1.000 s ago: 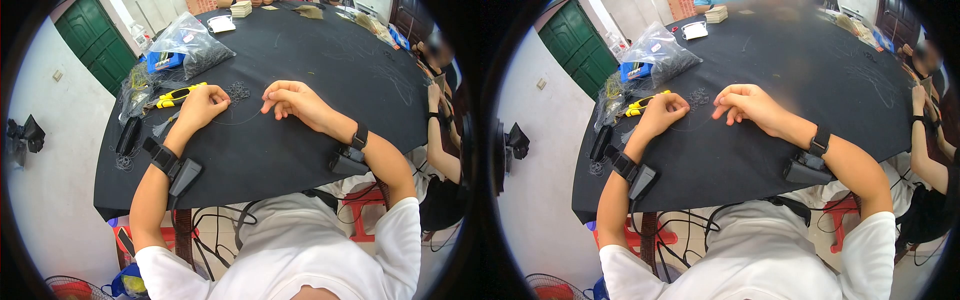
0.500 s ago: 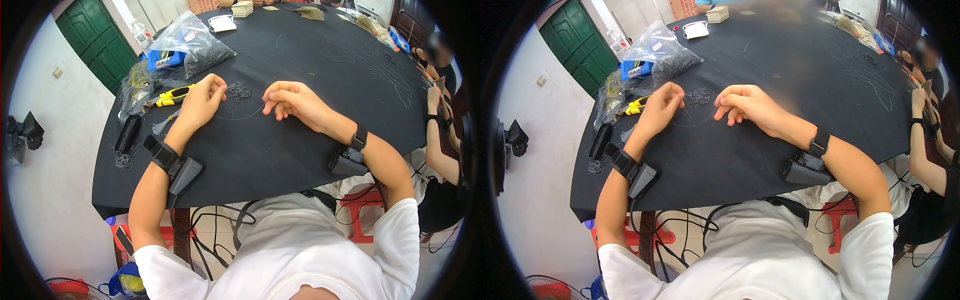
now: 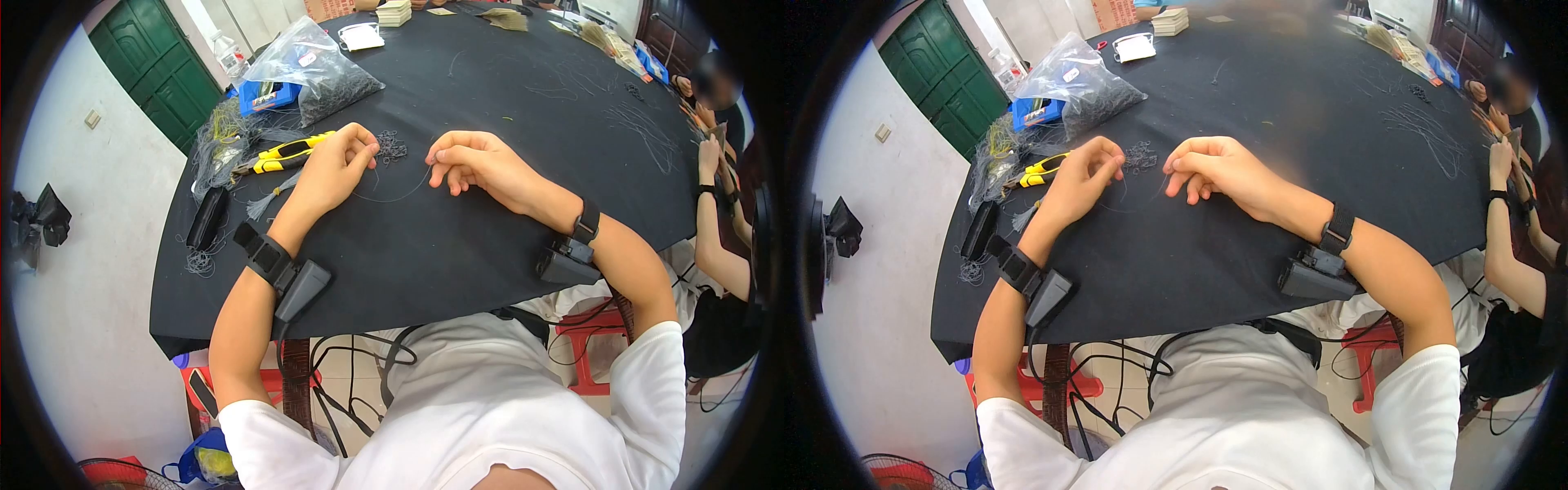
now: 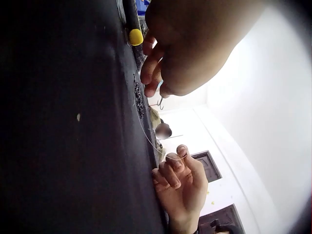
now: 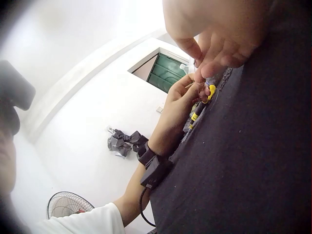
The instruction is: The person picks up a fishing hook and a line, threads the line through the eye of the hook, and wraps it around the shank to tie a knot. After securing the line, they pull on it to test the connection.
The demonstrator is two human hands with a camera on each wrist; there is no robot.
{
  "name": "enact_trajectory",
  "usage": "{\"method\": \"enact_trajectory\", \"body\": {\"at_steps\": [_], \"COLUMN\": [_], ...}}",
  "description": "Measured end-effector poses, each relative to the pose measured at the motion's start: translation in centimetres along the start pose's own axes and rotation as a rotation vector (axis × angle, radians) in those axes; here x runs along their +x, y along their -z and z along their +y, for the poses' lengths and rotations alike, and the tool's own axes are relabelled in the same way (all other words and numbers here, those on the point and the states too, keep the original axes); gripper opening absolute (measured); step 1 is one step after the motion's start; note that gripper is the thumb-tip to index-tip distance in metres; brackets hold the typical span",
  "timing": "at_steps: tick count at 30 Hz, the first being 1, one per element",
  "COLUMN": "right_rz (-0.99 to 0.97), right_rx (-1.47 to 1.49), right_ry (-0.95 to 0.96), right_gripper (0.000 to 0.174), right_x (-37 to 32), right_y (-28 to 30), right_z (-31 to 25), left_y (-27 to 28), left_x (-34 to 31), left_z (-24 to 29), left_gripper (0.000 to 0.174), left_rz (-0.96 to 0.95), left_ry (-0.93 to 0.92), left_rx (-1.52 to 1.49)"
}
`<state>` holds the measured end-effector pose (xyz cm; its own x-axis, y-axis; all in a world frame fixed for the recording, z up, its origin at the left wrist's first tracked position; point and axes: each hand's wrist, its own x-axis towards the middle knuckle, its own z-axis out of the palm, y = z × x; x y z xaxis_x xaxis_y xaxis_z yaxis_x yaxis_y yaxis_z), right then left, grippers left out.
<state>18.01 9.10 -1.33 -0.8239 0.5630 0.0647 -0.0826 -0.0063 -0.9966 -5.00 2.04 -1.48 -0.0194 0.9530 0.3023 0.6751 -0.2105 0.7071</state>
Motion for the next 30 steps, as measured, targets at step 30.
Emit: {"method": "enact_trajectory", "body": {"at_steps": [30], "right_rz": [-0.019], "right_rx": [-0.038], "right_ry": [-0.009], "right_gripper": [0.019], "right_x": [-0.13], "right_y": [-0.2], "right_z": [-0.13], "left_y": [0.43], "left_x": [-0.45], "left_z": [0.58], "left_gripper": [0.012], "left_rz": [-0.251], "left_ry": [0.036], "left_rx": [0.072]}}
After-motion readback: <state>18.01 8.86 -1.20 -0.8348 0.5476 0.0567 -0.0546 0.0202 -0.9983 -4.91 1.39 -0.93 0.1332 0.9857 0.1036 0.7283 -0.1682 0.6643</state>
